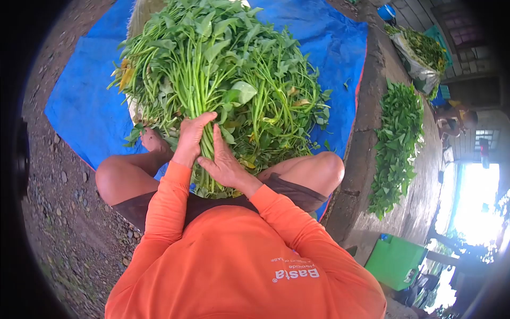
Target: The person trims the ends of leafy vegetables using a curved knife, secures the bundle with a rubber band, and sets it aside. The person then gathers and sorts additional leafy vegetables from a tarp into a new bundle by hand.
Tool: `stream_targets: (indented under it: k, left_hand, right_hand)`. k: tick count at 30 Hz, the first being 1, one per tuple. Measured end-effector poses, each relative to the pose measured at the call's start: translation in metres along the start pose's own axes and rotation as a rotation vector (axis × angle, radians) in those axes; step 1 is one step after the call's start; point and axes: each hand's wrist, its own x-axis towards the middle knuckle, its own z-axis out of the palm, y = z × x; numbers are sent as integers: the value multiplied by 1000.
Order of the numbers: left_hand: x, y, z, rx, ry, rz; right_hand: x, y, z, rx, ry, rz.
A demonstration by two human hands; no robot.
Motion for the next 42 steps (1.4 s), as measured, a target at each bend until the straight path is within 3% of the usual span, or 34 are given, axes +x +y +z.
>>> stream_targets:
  k: [3, 4, 5, 6, 7, 9, 12, 15, 17, 20, 24, 27, 32, 35, 37, 39, 41, 42]
  left_hand:
    - [9, 12, -2, 107, 38, 143]
    - [8, 22, -5, 142, 51, 118]
    - [10, 30, -7, 173, 64, 99]
    - [9, 36, -8, 198, 60, 91]
    - [8, 40, -11, 226, 60, 86]
    - [11, 34, -13, 239, 46, 99]
    - [11, 29, -2, 154, 44, 22]
    - [9, 24, -5, 121, -37, 2]
    - [12, 23, -11, 113, -69, -52]
    - [10, 24, -9, 141, -38, -43]
    - [9, 22, -4, 167, -27, -58]
    - [10, 19, -3, 202, 1, 12]
    - [12, 10, -7, 395, 39, 134]
    - [12, 5, -6, 450, 25, 181]
    - [8, 3, -1, 441, 36, 156]
    - [1, 11, 7, 460, 24, 119]
    - [10, -2, 2, 354, -3, 96]
    - [10, -4, 1, 332, 15, 100]
  right_hand:
    - [14, -23, -60, -189, -115, -63]
    - [12, -37, -90, 169, -15, 92]
    - [18, -16, -116, 141, 331, -37]
    - [19, -23, -156, 222, 565, 304]
    - [22, 4, -191, 37, 763, 327]
    - [20, 74, -237, -669, 650, 577]
    - [13, 127, -227, -689, 232, 622]
    - [4, 138, -216, -674, 440, 480]
    - [4, 125, -223, -564, 651, 422]
    - [0, 59, -232, -72, 743, 397]
    - [-15, 5, -229, 760, 572, 318]
    - [-20, -26, -204, 828, 577, 233]
    - [1, -58, -164, 443, 671, 102]
    - [34, -48, -145, 146, 755, -2]
    - [54, -43, -124, -304, 748, -139]
    - [65, -20, -89, 13, 435, 100]
    - [59, -27, -67, 354, 328, 426]
    - [57, -25, -62, 441, 319, 426]
